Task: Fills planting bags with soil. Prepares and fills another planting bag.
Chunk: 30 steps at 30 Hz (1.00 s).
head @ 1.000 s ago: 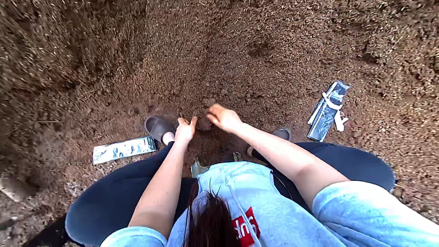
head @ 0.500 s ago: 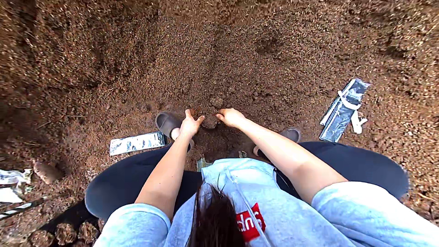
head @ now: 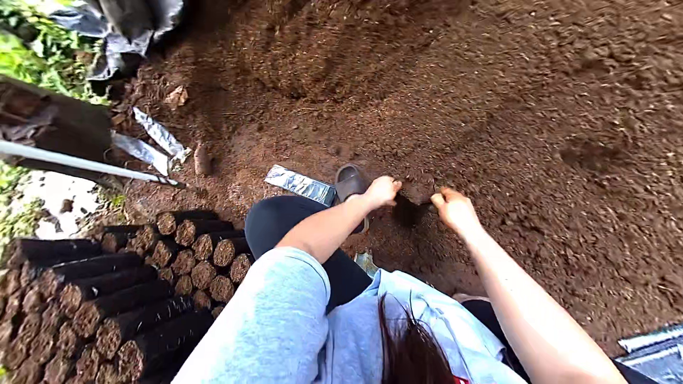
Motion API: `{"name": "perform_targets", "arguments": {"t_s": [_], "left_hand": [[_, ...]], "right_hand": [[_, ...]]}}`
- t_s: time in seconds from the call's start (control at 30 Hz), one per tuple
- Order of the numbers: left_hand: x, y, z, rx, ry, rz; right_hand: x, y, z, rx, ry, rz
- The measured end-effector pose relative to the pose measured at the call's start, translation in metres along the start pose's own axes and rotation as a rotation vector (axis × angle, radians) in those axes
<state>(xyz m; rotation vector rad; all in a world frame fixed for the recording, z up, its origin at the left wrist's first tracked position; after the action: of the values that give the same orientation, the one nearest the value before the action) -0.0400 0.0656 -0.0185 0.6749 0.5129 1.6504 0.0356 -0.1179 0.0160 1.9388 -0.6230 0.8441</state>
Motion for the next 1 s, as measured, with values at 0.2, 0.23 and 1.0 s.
{"name": "perform_targets", "arguments": {"t_s": [0.2,0.23,1.0], "left_hand": [[0.109,0.043,0.050,-0.037,0.214,0.197],[0.132,0.054,0.054,-0.065,0.204,0.247],[0.326,-0.036,-0.139,0.207,0.779,1.031]], "right_hand": [[0.059,0.004,-0.010,0.135,-0.208,0.219],[0.062,0.003,-0.002,0.131,-0.222,0.242],[0.033,-0.039,0.112,-0.335,-0.131,0.095]]}}
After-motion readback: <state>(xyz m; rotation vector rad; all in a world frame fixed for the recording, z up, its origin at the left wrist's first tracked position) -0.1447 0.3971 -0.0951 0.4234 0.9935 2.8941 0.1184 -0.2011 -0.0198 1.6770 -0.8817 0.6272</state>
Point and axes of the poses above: each hand's wrist, its own y-axis away from the middle knuckle, its own x-axis out of the back of the hand, z = x × y, the point moved 1 cm from there along -y, towards the middle knuckle, and after that the axes turned 10 degrees about y, right-handed, at the moved point
